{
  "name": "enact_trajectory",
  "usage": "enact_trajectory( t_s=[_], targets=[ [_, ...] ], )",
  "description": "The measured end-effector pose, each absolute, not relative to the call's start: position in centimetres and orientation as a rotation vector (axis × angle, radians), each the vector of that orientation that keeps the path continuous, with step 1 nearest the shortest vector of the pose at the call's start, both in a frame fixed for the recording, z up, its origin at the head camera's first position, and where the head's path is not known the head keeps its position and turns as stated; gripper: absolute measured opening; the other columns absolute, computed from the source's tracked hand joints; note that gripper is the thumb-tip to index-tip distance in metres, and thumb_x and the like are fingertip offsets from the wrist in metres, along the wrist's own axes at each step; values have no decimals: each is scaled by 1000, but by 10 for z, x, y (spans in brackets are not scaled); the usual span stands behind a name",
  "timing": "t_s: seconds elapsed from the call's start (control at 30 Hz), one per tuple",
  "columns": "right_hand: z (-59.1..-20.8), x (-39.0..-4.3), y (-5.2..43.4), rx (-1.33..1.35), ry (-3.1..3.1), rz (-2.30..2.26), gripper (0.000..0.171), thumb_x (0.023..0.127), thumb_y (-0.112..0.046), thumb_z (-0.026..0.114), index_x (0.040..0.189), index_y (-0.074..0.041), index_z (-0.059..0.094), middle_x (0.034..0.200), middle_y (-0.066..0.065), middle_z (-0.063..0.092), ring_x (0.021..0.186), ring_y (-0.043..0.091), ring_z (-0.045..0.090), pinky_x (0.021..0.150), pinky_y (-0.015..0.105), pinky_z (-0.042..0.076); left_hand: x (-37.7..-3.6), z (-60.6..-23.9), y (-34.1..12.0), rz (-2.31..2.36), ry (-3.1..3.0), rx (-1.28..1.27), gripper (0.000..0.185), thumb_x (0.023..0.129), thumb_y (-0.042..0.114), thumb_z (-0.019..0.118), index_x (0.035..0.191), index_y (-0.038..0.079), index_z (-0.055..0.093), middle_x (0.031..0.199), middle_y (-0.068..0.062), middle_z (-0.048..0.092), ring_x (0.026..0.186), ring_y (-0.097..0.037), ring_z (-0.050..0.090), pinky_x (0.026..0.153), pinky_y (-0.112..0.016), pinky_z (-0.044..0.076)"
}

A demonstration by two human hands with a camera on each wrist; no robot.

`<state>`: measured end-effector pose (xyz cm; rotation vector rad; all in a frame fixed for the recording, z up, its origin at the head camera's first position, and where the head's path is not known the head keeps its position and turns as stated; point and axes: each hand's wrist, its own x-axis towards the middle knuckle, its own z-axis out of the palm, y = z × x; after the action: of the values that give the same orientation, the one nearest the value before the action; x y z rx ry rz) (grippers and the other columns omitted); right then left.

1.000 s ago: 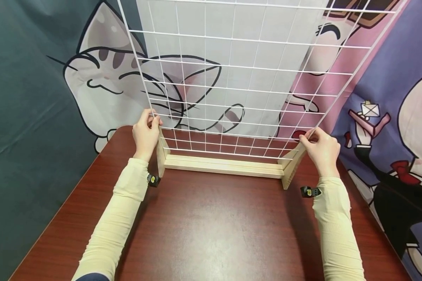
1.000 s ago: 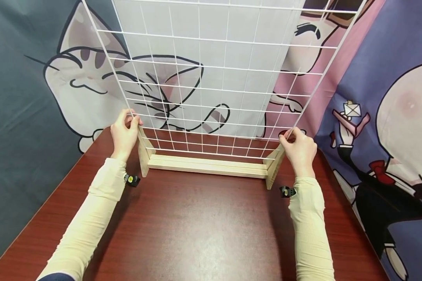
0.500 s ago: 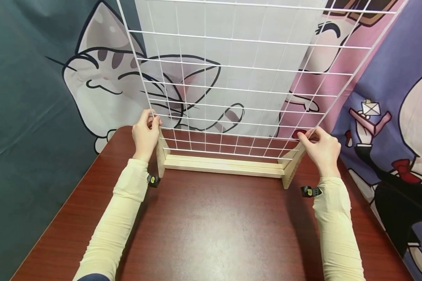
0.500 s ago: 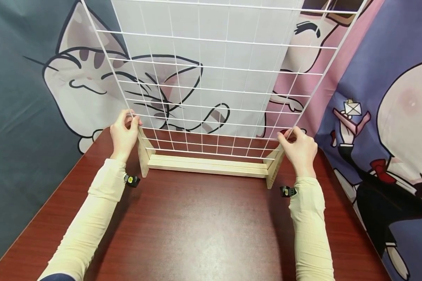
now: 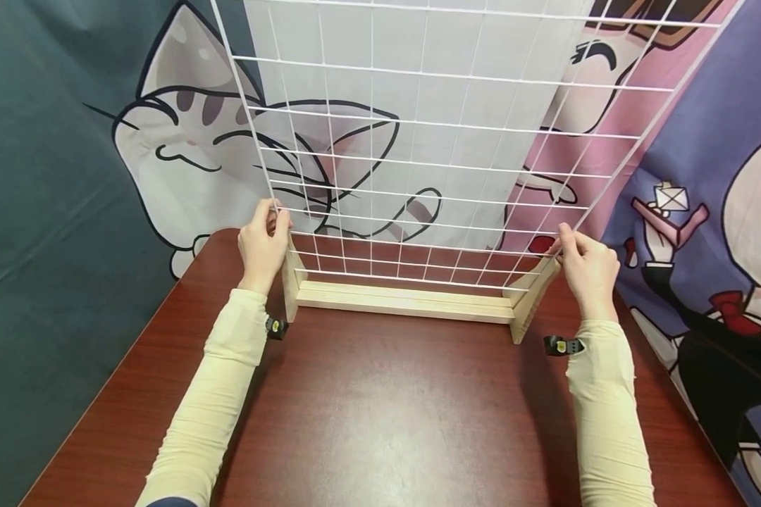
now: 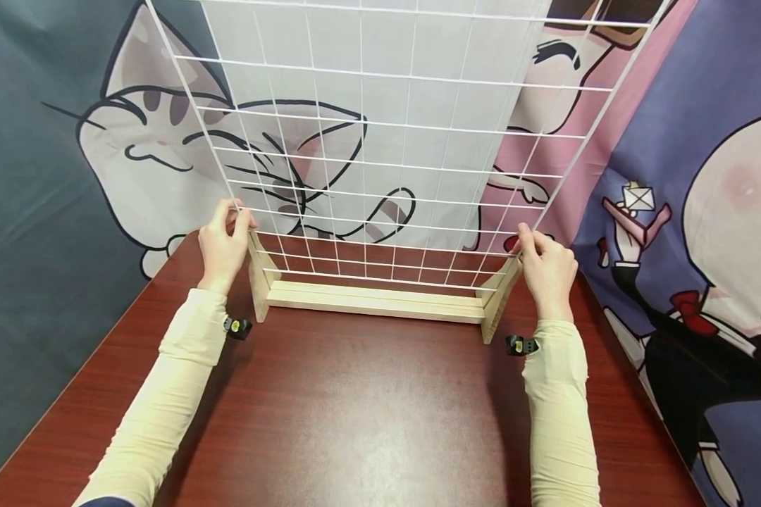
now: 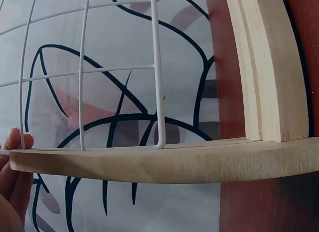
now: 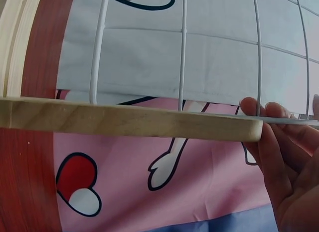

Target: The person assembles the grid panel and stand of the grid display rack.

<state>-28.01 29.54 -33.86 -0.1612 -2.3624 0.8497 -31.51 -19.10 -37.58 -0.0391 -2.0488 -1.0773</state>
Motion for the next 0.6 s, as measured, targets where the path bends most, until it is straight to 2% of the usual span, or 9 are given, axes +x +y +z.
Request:
enact_trajectory(
  t_s=[0.07,0.2,0.27,0.33,0.43,0.6],
  targets=[
    [-340,-279,295,-178,-2358,877,55,97,-53,45,78,-7,70,48,-45,37,59,-21,35,90,50,39,-316,-376,-191,-1084,-2036,-30,28,98,34,49,97,10,62,77,-6,73,64,9,53,72,-41,43],
    [-342,-276,295,-216,-2358,909,55,95,-54,46,80,-8,71,48,-46,39,58,-22,36,92,49,38,-315,-377,-189,-1085,-2029,12,38,102,38,43,86,10,63,75,-8,71,64,-20,60,68,-40,41],
    [-343,-276,295,-225,-2361,919,54,95,-53,47,80,-8,72,49,-45,40,58,-21,37,91,47,38,-313,-377,-188,-1080,-2029,34,41,102,38,43,81,10,63,75,-9,71,65,-28,60,67,-42,40],
    [-343,-276,294,-226,-2358,919,53,95,-52,48,80,-8,72,49,-45,40,58,-21,38,88,44,39,-312,-376,-188,-1075,-2029,46,41,102,39,44,79,10,63,74,-9,71,65,-30,61,67,-43,41],
    [-342,-278,294,-223,-2354,928,52,95,-51,48,79,-8,73,49,-44,41,57,-20,40,85,40,38,-312,-375,-189,-1072,-2023,45,40,101,39,46,79,10,63,73,-9,70,63,-24,60,67,-42,41],
    [-338,-279,295,-203,-2362,919,54,97,-50,45,80,-7,73,48,-44,40,57,-22,38,85,42,38,-317,-373,-187,-1072,-2018,35,40,101,39,47,79,9,63,73,-9,70,65,-25,62,68,-43,40]
  ],
)
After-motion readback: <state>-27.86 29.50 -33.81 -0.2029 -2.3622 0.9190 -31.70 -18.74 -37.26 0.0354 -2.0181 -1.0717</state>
